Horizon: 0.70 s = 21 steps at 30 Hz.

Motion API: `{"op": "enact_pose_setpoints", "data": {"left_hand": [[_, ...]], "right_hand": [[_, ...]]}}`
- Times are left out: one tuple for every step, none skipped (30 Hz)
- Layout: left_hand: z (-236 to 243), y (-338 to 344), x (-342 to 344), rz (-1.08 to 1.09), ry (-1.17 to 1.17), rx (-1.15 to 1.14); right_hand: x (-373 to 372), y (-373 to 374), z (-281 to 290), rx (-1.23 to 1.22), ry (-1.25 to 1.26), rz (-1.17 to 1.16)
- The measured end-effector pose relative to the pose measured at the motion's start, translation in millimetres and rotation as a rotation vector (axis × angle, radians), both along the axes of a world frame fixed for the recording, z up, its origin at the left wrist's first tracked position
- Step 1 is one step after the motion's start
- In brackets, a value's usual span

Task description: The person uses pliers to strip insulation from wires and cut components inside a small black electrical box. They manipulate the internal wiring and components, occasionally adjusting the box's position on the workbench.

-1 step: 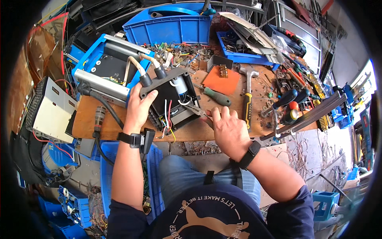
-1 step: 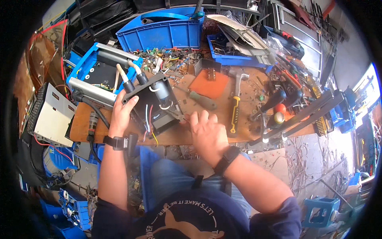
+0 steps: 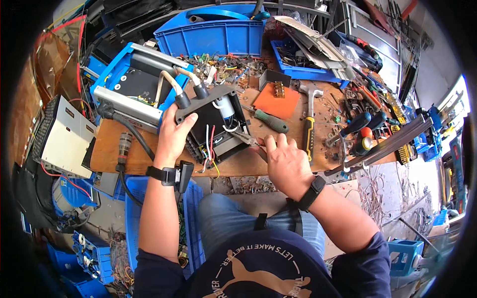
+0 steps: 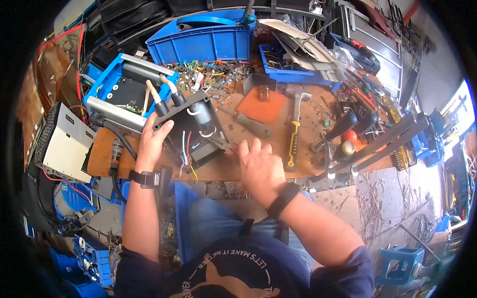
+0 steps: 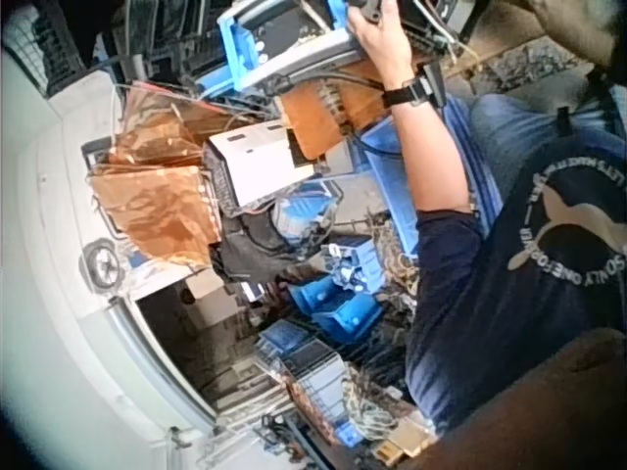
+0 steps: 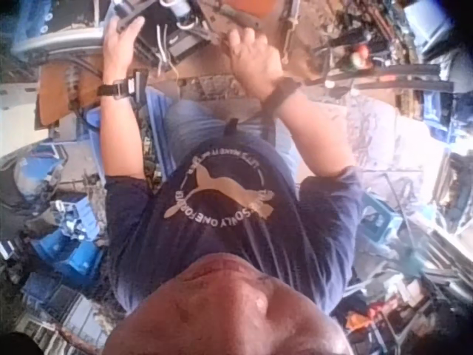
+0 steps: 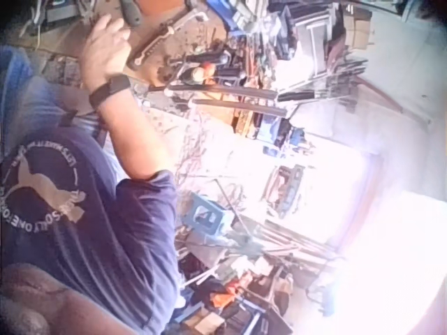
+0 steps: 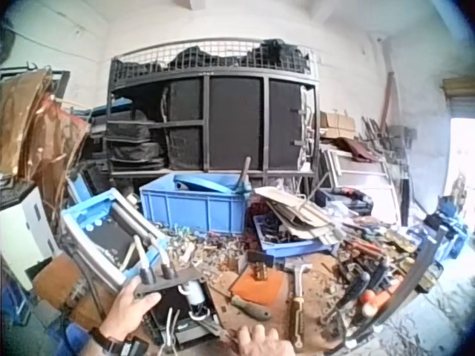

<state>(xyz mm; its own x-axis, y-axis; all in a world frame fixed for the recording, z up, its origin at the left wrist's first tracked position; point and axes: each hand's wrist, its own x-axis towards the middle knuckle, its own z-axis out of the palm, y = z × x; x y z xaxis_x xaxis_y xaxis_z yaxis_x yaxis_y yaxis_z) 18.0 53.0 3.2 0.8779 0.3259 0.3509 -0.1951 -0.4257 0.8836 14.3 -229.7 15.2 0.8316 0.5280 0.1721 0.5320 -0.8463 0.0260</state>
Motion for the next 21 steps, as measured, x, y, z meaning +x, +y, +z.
{"op": "enact_pose_setpoints", "data": {"left_hand": [[2,-3,-4,0.094,-0.043,0.102],[2,-10,-12,0.188,-0.085,0.204],[4,-18,-20,0.284,-0.126,0.317],[23,-36,-33,0.436,-0.08,0.42],[37,-44,-41,0.439,-0.262,0.566],[51,-57,-43,0.345,-0.264,0.703],[63,-70,-42,0.256,-0.261,0.836],[67,-79,-35,0.187,-0.207,0.918],[72,-86,-28,0.15,-0.118,1.014],[72,-89,-22,0.126,-0.114,1.084],[67,-89,-16,0.099,-0.11,1.154],[59,-90,-13,0.068,-0.056,1.194],[56,-91,-13,0.071,0.006,1.242],[54,-89,-10,0.073,-0.017,1.254],[51,-88,-8,0.07,-0.037,1.258],[50,-88,-6,0.056,-0.037,1.254],[51,-88,-4,0.043,-0.036,1.25],[52,-87,-2,0.035,-0.032,1.242],[55,-86,-1,-0.004,-0.025,1.232],[60,-84,0,-0.042,-0.017,1.222],[63,-83,0,-0.075,-0.007,1.213]], "right_hand": [[1,-1,-2,0.034,0.006,-0.003],[0,-2,0,0.025,0.028,-0.009],[1,-1,-1,0.027,0.054,-0.014],[2,-2,-3,0.028,0.087,-0.03],[3,-2,-3,0.034,0.092,-0.028],[5,-3,-4,0.03,0.1,-0.029],[4,-3,-5,0.023,0.108,-0.021],[3,-4,-7,0.028,0.117,-0.013],[3,-6,-5,0.039,0.118,-0.005],[4,-6,-2,0.06,0.114,-0.002],[5,-5,0,0.062,0.128,0.007],[4,-5,0,0.067,0.146,0.011],[3,-5,0,0.072,0.166,0.015],[4,-4,0,0.085,0.169,0.025],[5,-5,-1,0.089,0.176,0.032],[6,-6,-3,0.094,0.183,0.04],[7,-6,-4,0.098,0.19,0.049],[7,-8,-4,0.094,0.165,0.064],[8,-9,-5,0.084,0.138,0.06],[8,-11,-6,0.075,0.111,0.057],[9,-11,-6,0.067,0.084,0.058]]}}
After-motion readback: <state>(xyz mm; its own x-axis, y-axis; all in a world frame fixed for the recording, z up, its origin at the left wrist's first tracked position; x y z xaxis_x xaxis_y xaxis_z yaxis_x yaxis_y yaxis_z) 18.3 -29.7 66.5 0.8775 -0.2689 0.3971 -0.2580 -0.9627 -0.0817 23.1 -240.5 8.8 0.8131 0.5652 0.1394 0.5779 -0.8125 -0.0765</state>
